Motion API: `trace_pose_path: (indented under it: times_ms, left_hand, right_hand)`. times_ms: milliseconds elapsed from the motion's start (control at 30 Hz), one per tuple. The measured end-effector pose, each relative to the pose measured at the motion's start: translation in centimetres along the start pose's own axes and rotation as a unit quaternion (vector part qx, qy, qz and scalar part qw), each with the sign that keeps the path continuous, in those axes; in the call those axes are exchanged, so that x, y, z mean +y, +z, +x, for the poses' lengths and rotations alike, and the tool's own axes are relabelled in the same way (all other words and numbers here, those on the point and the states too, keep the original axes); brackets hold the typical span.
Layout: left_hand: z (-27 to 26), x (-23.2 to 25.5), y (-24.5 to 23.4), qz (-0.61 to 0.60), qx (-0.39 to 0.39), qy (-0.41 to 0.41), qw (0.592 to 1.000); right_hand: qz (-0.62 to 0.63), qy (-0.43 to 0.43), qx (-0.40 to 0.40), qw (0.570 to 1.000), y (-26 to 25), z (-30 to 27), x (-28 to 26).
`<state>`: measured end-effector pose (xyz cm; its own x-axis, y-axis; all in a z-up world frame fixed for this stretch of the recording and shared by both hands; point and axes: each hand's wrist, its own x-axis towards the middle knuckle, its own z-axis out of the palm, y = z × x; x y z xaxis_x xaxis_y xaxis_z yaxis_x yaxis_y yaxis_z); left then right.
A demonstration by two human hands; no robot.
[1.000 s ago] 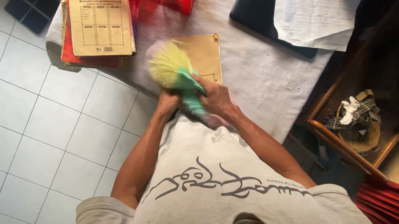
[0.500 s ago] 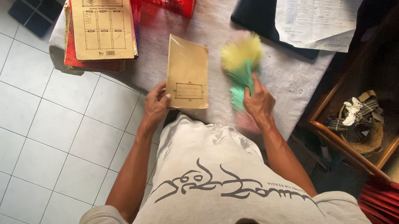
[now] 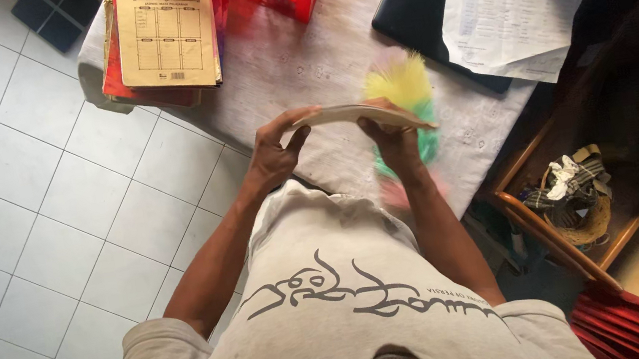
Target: The person cleans envelopes using a duster. They pick up a stack of envelopes, hold them one by one, and wipe the surfaces with a colorful duster before placing them into a red crate.
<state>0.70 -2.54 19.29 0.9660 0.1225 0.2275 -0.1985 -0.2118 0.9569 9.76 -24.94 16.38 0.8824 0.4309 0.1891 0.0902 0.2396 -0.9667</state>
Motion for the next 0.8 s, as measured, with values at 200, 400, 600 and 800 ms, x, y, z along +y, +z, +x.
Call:
trace_pose_path:
  times_ms: [200,400,600,800]
  left_hand:
    - [-0.2,-5.1,0.6,-0.063,0.028,-0.076,0.995]
    - [-1.5,-10.8,1.0,0.061,0.004,-0.174,0.983]
    - [-0.7,-11.0,0.8,0.044,0.009,-0.209,0.977]
    - [6.6,-10.9,-9.2,0.251,0.166,-0.049,0.952]
  right_hand:
    - [-0.110,0.022,0.021,0.993,0.5,-2.1,6.4]
    - [-0.285,0.000,0.029,0.958,0.1,-3.9,10.2]
    - [-0.357,0.044,0.065,0.931,-0.6,-4.0,11.6]
    - [-0.192,-0.062,0.155,0.967,-0.4,1.6,6.0]
